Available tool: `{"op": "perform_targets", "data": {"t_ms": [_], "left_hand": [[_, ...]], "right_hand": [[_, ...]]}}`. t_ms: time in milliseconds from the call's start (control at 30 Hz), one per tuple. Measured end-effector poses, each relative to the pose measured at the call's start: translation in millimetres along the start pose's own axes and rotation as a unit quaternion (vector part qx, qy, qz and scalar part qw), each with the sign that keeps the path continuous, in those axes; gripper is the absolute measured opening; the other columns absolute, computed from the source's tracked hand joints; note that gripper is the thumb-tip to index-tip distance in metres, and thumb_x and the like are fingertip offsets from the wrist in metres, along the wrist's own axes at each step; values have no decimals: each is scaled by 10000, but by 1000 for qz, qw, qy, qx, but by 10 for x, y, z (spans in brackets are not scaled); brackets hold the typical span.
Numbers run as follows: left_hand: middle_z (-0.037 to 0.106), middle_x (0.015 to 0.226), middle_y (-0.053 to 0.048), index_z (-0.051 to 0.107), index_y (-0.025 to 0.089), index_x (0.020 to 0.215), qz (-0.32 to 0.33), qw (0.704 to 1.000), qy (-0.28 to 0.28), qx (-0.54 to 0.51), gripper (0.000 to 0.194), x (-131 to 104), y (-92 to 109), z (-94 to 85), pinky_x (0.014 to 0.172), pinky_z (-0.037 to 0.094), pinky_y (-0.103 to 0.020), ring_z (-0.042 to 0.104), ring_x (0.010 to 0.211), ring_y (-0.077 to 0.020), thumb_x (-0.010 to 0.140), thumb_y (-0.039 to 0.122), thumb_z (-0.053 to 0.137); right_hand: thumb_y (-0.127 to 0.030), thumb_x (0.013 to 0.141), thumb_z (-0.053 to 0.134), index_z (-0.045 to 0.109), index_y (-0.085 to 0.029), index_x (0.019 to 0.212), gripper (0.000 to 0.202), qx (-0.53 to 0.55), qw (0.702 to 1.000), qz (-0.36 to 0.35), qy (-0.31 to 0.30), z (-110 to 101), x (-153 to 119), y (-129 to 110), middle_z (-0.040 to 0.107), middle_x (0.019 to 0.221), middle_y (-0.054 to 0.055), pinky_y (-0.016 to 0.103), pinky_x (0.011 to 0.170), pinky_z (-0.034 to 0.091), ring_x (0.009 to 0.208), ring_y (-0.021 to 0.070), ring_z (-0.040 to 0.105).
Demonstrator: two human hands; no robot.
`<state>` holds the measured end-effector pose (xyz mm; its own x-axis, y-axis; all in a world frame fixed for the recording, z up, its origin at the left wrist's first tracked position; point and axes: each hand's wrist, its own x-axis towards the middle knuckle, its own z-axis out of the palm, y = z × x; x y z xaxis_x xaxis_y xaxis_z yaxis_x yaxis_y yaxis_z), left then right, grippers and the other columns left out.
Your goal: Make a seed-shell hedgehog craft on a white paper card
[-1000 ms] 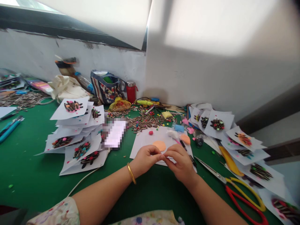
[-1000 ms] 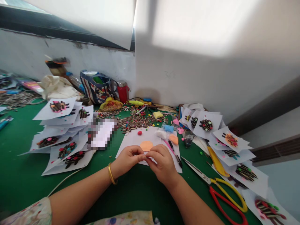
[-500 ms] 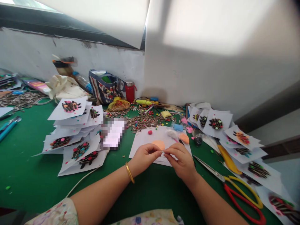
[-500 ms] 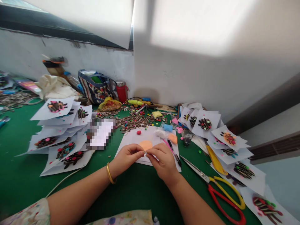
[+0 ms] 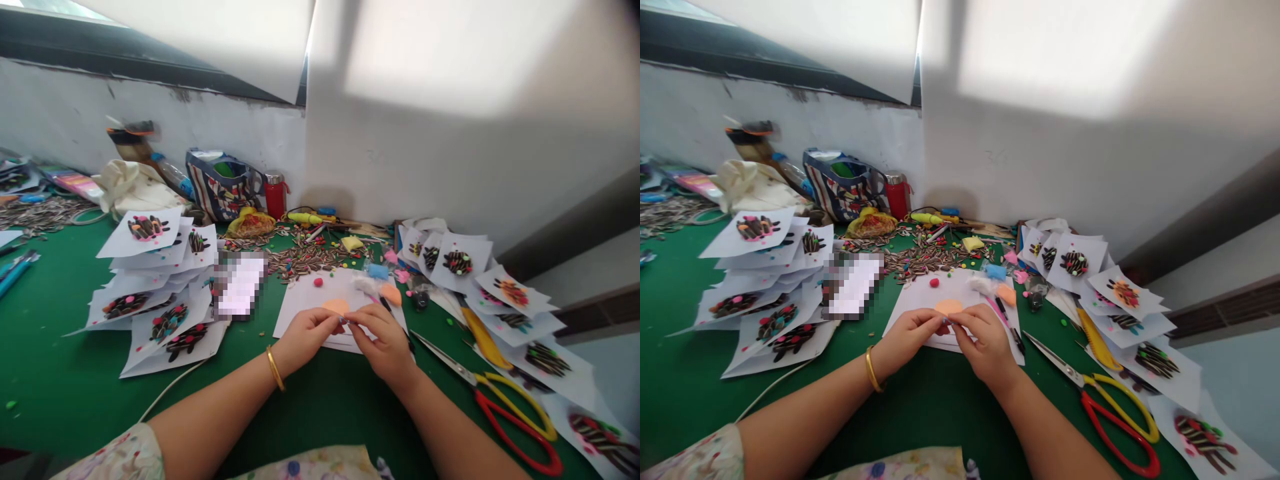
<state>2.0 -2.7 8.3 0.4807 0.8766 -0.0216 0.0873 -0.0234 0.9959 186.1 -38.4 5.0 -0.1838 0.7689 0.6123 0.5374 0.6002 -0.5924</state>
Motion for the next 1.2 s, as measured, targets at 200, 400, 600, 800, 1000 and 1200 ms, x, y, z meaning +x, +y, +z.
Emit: {"op": "perform_targets", "data": {"t_ms": [200, 400, 600, 800, 1000, 1200], "left_hand": [[727, 941, -55, 706, 159, 918, 18, 999, 19, -28, 218, 2, -73, 6, 857, 492, -289, 649, 891, -176, 805, 342, 666], [713, 915, -53, 677, 154, 883, 13, 997, 24, -72, 216, 9, -65, 9, 824, 505, -291, 643, 848, -162, 760, 329, 706], [649, 778, -10, 627, 154, 791, 6, 998, 18, -62, 253, 7, -48, 4, 713, 483, -264, 589, 726, -129, 739, 381, 726], [666, 819, -19, 631, 158, 823, 5, 996, 35, -84, 277, 5, 6, 9, 772, 485, -284, 613, 792, -148, 752, 410, 722], [715, 925, -70, 600, 150, 749, -6, 989, 26, -144, 277, -19, 31, 5, 882, 475, -329, 655, 920, -183, 719, 365, 772], [662, 792, -9, 554, 160, 762, -8, 987, 45, -152, 353, -2, -26, 5, 716, 470, -266, 612, 742, -124, 650, 357, 824]], "right_hand": [[-140, 877, 605, 700, -233, 1004, 184, -10, 1000, 2, 7, -1, 7, 2, 642, 875, 47, 328, 739, 513, 828, 181, 608], [-135, 916, 538, 673, -240, 1118, 265, -4, 1000, 8, 4, -19, 0, 27, 648, 914, 55, 334, 764, 515, 864, 182, 608], [-207, 928, 569, 674, -233, 1022, 143, 7, 999, 28, -23, -7, 0, 2, 685, 882, 37, 318, 750, 512, 839, 174, 625], [-281, 922, 586, 674, -225, 945, 106, -21, 998, 52, -25, -36, -9, 38, 703, 836, 25, 294, 691, 502, 777, 172, 638], [-302, 915, 566, 670, -224, 1057, 192, -107, 987, 112, 44, -214, 5, 322, 718, 1000, 56, 341, 812, 494, 898, 207, 650], [-347, 882, 587, 695, -212, 881, 173, -202, 957, 202, -42, -410, 32, 583, 704, 852, 32, 301, 677, 448, 749, 189, 618]]}}
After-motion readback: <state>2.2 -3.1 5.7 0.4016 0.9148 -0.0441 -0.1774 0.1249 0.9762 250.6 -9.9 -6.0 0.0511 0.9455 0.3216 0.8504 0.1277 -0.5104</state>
